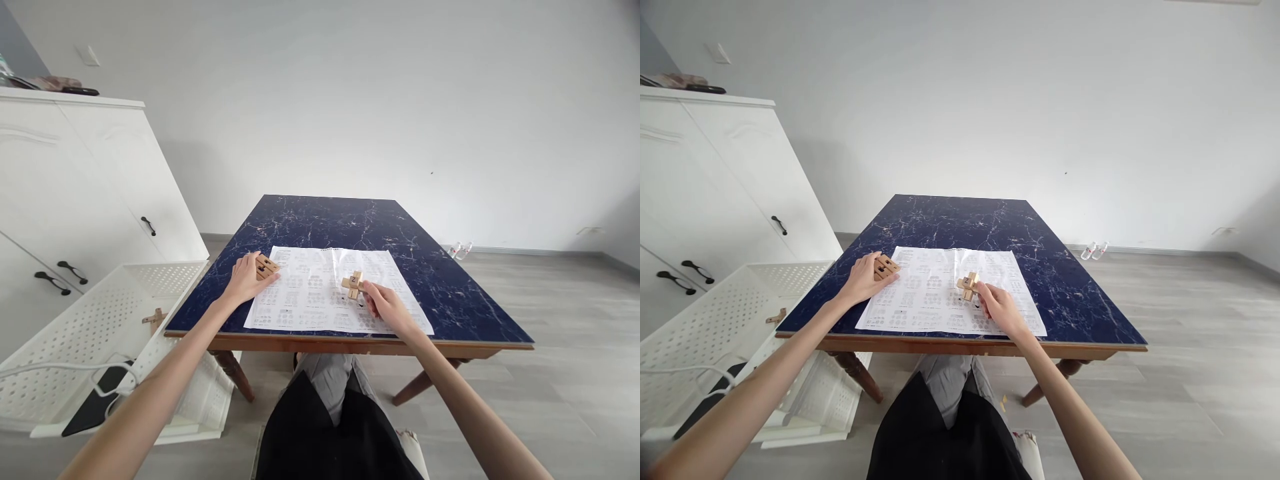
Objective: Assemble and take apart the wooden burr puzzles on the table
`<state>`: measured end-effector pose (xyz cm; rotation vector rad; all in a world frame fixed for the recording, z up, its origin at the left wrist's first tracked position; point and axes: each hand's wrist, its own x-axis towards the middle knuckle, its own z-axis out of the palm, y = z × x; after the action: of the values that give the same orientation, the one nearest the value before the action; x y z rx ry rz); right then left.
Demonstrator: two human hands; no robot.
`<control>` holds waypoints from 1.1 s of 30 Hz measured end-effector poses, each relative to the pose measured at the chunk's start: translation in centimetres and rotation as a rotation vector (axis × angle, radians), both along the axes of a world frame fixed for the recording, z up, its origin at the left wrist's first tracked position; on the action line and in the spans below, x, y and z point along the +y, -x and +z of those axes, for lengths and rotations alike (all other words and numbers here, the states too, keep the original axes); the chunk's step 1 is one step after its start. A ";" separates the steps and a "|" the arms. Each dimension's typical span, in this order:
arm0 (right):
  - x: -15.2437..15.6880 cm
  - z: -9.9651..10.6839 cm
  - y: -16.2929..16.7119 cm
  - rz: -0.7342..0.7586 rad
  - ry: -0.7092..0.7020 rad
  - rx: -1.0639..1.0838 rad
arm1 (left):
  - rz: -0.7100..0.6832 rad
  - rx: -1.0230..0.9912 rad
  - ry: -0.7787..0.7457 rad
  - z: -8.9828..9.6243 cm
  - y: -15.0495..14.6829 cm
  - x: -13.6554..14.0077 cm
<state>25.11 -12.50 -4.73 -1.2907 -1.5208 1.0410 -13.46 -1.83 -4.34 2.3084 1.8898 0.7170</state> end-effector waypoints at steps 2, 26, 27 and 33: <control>0.1 -0.1 0.0 0.003 -0.003 0.000 | 0.006 0.011 -0.008 -0.1 -0.1 0.3; -0.1 0.1 -0.2 0.009 -0.017 -0.028 | -0.093 0.036 0.017 0.6 -2.7 0.1; -0.1 0.1 -0.2 0.008 -0.017 -0.031 | -0.118 0.033 0.020 0.7 -3.3 -0.1; -0.1 0.4 -0.1 -0.002 -0.017 -0.042 | -0.289 -0.003 0.055 0.0 -8.9 -1.4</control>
<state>25.17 -12.64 -4.36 -1.3092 -1.5565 1.0036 -4.60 -3.21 -4.34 2.4681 1.5066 0.6238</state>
